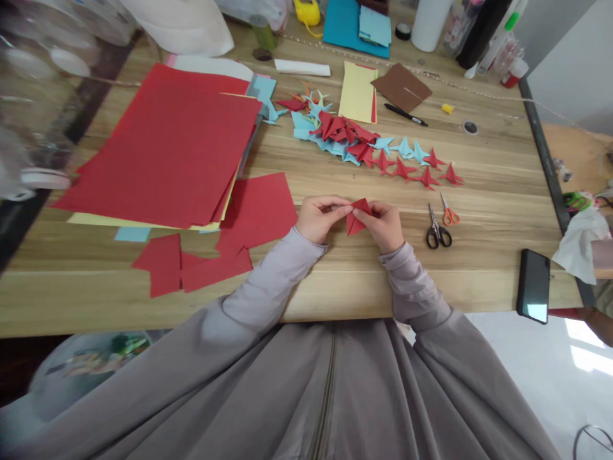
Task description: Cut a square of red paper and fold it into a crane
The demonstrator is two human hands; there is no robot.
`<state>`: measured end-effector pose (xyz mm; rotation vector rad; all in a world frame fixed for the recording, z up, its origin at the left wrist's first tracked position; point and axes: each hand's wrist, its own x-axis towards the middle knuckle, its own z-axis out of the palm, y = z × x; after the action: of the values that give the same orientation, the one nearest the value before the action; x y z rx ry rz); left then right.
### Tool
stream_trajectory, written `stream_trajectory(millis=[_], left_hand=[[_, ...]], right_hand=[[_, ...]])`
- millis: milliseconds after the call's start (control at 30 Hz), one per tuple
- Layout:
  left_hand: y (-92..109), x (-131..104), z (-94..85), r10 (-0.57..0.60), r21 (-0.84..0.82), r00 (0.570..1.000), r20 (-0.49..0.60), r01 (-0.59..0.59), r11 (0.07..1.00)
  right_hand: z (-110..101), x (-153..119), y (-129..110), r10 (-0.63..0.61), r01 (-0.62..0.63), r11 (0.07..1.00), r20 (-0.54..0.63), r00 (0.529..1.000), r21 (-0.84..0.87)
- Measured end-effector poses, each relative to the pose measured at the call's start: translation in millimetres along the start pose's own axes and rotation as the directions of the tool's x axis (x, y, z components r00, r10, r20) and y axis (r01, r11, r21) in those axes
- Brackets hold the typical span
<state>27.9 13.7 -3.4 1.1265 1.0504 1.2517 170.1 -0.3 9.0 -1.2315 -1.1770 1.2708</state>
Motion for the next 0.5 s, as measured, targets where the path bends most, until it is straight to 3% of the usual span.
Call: stream_trajectory(millis=[133, 267, 500], left_hand=[[-2.5, 1.3, 0.1, 0.014, -0.023, 0.996, -0.087, -0.016, 1.0], [-8.9, 5.5, -0.6, -0.008, -0.09, 0.978, -0.209, -0.011, 0.996], [-12.5, 7.4, -0.6, -0.059, -0.177, 0.975, -0.213, 0.021, 0.984]], right_hand=[[-1.4, 0.9, -0.8, 0.013, -0.013, 0.994, 0.001, 1.0, 0.108], [-3.9, 4.0, -0.4, 0.102, -0.094, 0.979, -0.037, 0.994, 0.181], [-3.6, 4.2, 2.9, 0.066, -0.07, 0.981, 0.026, 0.997, 0.182]])
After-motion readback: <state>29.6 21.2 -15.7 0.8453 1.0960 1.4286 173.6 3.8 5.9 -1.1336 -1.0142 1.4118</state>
